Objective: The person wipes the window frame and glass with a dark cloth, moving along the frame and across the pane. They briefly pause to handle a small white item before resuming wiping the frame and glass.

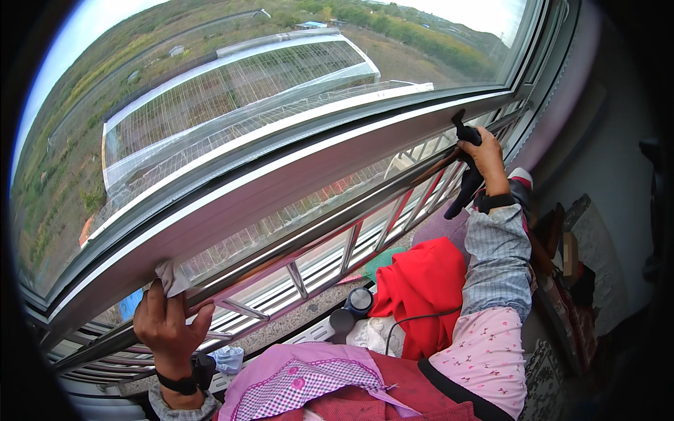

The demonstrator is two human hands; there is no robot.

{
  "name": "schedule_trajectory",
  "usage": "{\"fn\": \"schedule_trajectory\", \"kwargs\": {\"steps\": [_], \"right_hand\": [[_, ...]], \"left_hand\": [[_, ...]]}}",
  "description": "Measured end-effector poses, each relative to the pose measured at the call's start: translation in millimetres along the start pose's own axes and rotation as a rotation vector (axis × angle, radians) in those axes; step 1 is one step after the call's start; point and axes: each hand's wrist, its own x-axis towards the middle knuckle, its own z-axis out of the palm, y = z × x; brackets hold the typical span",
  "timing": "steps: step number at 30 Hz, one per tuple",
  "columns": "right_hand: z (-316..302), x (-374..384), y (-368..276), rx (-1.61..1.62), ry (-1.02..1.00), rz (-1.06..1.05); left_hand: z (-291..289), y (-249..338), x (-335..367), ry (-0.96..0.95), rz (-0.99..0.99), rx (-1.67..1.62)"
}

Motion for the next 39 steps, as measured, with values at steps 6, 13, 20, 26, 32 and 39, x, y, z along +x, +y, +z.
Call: {"fn": "schedule_trajectory", "kwargs": {"steps": [6,13,20,26,32,39], "right_hand": [[4.1,1.2,7.9,0.072,0.001,-0.015],[2.7,-0.9,13.2,0.096,-0.038,-0.010],[-1.9,-3.4,0.9,0.036,-0.024,-0.058],[-6.6,-6.8,-5.5,-0.013,0.016,-0.098],[-3.8,-8.6,0.7,0.012,0.024,-0.103],[3.0,-9.9,6.3,0.038,0.067,-0.085]], "left_hand": [[-0.9,0.7,1.3,-0.003,0.005,0.002],[-3.3,1.0,2.9,-0.021,0.003,0.014],[-3.0,1.3,2.9,-0.013,0.001,0.021],[-1.7,0.7,2.5,0.001,0.013,0.016],[-1.0,0.6,2.2,-0.002,0.009,0.024],[-0.4,0.1,2.0,0.000,0.017,0.005]]}}
